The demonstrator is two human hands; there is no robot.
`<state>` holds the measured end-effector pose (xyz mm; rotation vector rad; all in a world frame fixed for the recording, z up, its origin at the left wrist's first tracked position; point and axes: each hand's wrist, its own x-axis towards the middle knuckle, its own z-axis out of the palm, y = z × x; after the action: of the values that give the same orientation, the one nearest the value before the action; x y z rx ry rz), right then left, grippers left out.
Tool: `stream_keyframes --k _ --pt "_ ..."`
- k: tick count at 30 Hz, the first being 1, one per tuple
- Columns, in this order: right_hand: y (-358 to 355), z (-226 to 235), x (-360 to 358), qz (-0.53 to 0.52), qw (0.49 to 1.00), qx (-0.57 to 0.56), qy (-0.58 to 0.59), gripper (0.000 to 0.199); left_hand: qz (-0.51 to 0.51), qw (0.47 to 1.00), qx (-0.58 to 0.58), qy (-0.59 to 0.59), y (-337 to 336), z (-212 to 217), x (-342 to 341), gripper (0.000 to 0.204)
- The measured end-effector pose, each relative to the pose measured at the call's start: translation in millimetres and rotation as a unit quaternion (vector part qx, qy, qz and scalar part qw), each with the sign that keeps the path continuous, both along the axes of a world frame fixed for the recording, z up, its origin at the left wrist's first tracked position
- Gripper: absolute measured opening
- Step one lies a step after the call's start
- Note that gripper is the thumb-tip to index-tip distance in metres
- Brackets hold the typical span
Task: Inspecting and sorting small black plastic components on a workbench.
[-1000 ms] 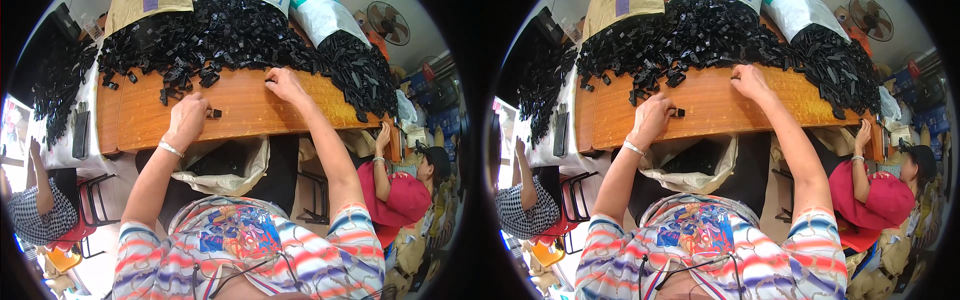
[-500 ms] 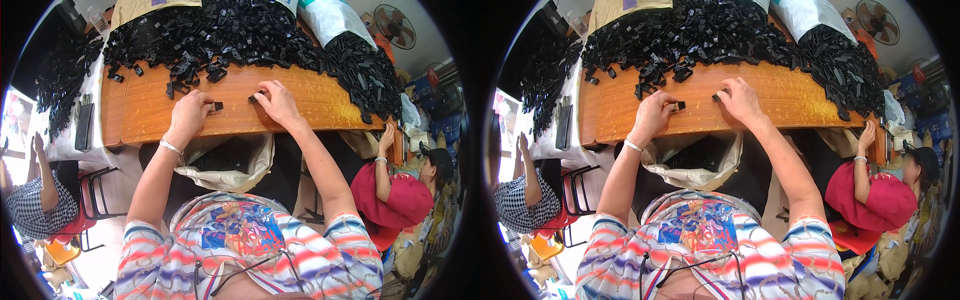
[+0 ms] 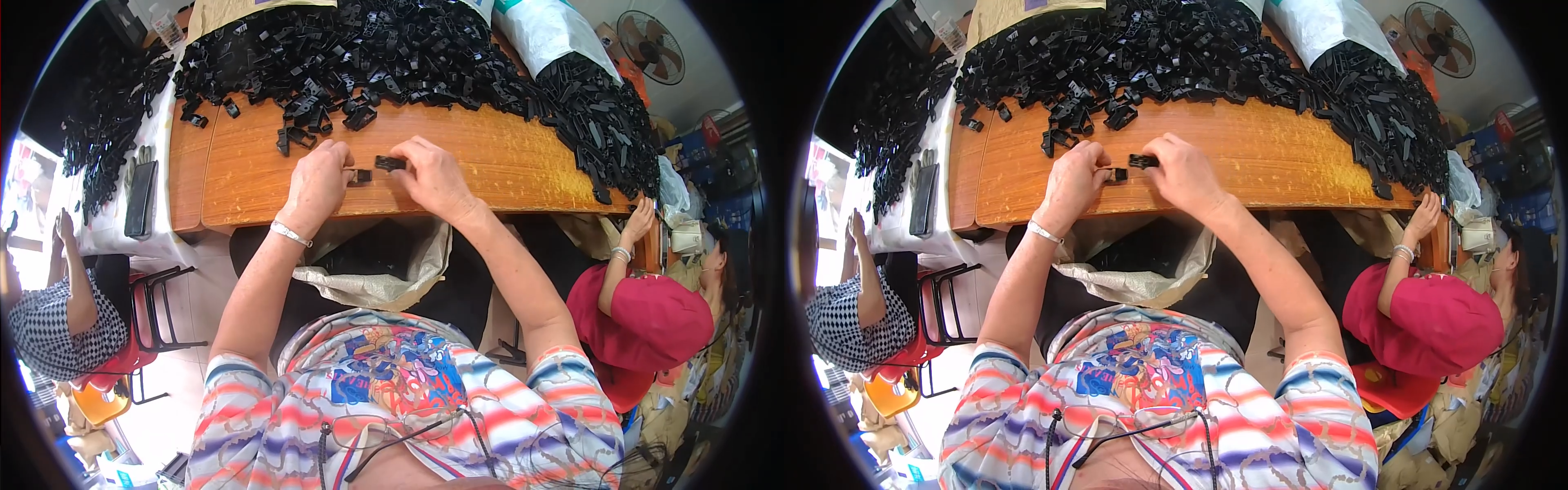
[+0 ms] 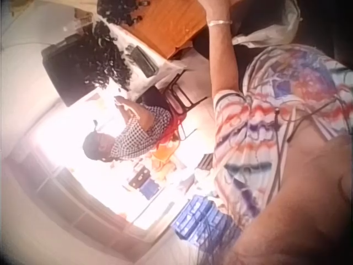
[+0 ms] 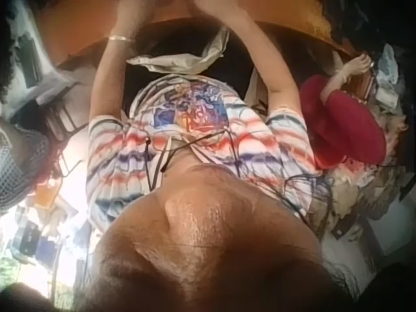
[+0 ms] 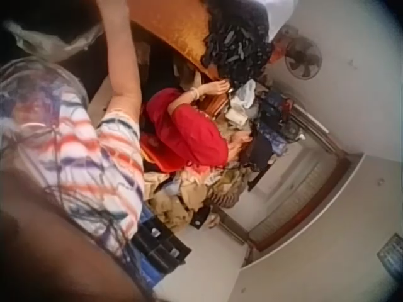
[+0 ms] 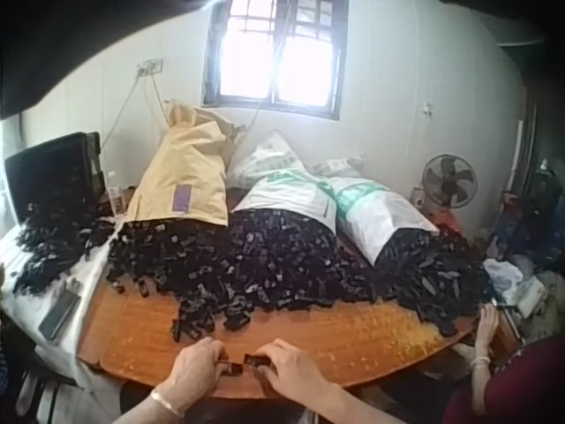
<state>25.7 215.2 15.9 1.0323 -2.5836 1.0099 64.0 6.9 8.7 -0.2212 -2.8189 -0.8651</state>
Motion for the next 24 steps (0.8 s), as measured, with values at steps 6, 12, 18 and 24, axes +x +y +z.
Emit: stream_keyframes --k 6,12,18,24 --pt "-26.4 -4.7 7.3 0.020 0.999 -0.026 -0.003 0.024 0.007 1.000 0.024 -0.011 -3.2 -5.5 -0.4 0.014" --pt "-32.5 -7.2 4.3 0.027 0.999 0.003 -0.024 0.023 -0.003 0.995 0.101 -0.008 -9.9 -7.8 15.6 0.019" --pt "-35.4 -10.3 5.1 0.032 0.999 0.023 -0.014 0.022 0.003 0.996 0.083 0.020 -7.7 -23.0 16.9 0.024" --pt "-35.6 -7.0 -0.7 0.035 0.997 0.059 -0.027 0.020 0.000 0.986 0.153 -0.061 -10.8 -3.6 16.9 0.017"
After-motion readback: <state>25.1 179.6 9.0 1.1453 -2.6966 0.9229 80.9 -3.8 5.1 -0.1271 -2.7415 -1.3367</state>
